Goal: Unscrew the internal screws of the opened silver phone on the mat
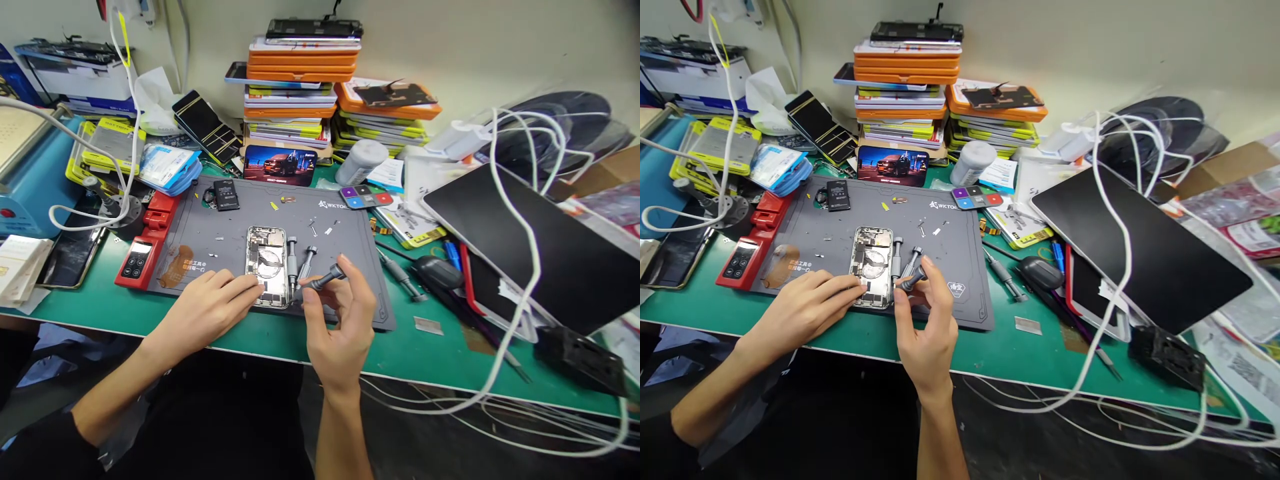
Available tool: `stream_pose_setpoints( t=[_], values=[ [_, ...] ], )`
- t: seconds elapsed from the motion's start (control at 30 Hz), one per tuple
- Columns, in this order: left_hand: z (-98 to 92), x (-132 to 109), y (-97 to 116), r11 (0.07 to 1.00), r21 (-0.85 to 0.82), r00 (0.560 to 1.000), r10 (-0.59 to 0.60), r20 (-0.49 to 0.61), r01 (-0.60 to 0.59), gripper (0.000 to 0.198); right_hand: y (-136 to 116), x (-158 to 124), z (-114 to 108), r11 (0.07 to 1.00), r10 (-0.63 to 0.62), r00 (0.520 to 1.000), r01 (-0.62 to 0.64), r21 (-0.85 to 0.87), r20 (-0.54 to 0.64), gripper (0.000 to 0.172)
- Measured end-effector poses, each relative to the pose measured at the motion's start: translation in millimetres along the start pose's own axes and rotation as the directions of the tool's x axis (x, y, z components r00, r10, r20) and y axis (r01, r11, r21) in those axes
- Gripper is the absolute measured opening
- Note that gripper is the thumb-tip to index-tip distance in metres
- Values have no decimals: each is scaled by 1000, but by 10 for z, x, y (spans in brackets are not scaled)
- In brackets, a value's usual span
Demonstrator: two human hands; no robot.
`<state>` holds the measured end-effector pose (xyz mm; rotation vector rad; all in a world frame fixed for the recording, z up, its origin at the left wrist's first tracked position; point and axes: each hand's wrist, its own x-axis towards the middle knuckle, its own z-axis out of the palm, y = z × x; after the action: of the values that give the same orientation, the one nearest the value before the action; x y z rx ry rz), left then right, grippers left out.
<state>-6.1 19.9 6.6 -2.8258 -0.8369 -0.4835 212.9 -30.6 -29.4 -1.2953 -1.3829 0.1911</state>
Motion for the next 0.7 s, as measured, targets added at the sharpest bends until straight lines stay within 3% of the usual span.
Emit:
stream_pose_setpoints(
  t=[0.23, 0.7],
  values=[
    [-42, 47, -12, 1000, -11, 1000, 20, -12, -20, 24, 0, -1, -4, 1000, 8, 1000, -8, 5, -3, 66],
    [-43, -102, -8, 996, -85, 999, -11, -33, 8, 31, 2, -5, -11, 1000, 1, 1000, -1, -15, -3, 69]
  ],
)
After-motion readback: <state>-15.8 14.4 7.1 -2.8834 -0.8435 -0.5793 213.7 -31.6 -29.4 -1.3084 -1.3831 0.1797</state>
